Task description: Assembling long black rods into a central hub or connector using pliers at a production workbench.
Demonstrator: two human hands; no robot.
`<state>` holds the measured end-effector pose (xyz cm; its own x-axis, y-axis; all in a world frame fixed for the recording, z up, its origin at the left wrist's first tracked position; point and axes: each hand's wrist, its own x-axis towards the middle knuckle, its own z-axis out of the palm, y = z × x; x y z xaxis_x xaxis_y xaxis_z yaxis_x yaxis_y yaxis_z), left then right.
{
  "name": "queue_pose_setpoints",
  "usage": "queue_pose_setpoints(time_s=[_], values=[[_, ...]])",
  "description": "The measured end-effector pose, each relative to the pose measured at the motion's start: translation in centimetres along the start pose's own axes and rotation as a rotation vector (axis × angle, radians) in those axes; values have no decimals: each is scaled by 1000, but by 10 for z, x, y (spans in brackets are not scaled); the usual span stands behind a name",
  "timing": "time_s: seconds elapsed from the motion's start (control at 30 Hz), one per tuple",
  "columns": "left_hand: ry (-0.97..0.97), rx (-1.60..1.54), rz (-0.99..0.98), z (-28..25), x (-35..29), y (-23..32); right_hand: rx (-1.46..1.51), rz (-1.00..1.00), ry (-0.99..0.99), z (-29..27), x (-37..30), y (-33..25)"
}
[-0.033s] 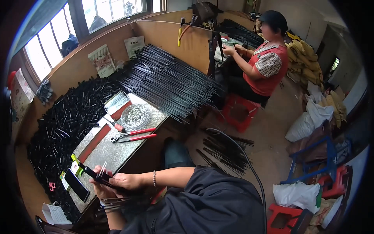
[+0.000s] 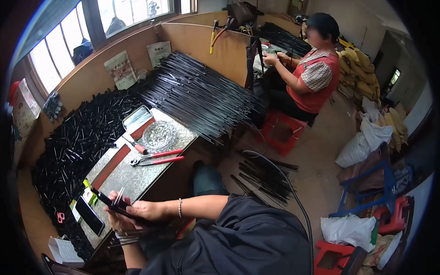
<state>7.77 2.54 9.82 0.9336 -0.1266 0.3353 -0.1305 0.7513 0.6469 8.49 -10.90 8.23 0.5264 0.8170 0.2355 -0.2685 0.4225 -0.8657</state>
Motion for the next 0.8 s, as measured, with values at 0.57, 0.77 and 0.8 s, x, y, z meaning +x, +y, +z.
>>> queue_pose_setpoints(time_s=[0.57,0.77,0.8], values=[[49,533,58,39,-36,9,-25,-153,361,-24,6,2],[254,1102,169,58,-9,12,-430,-325,559,-12,9,12],[306,1078,237,60,-4,9,-538,-328,569,-14,9,11]])
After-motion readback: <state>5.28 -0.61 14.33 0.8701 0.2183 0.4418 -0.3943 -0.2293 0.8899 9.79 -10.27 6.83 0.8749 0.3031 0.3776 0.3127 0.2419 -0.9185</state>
